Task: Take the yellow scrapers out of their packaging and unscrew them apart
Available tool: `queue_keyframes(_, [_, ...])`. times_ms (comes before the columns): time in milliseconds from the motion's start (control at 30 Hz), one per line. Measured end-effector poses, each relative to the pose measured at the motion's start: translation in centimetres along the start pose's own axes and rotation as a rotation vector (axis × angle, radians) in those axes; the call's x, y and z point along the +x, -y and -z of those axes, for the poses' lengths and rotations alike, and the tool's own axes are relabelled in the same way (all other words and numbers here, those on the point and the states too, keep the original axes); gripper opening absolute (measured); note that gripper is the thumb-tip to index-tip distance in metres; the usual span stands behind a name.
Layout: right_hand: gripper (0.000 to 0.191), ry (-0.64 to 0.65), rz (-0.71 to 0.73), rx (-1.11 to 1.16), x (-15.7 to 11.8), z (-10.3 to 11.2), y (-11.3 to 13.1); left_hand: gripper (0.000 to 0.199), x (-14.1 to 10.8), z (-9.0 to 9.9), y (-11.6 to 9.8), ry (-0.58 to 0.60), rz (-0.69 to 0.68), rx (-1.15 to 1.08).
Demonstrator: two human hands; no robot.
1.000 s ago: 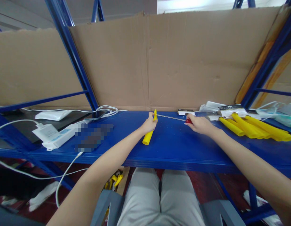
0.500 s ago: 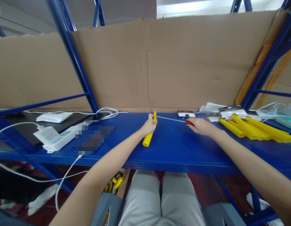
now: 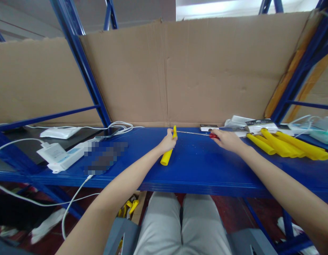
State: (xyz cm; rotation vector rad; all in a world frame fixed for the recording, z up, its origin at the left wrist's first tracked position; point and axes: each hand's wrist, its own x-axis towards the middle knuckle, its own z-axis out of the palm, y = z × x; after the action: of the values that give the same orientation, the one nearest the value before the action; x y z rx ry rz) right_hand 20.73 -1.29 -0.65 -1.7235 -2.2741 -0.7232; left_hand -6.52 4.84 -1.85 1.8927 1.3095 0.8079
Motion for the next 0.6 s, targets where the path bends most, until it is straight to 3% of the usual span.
queue_keyframes(333, [0.029,0.049,-0.055,-0.117,-0.1,1.0,1.1,0.028,0.3,0.0,0.5,-0.002,-0.017,-0.004])
queue_keyframes(600, [0.028,0.045,0.08,-0.002,0.1,0.5,0.5,0.031,0.3,0.4,0.4,-0.046,-0.03,0.044])
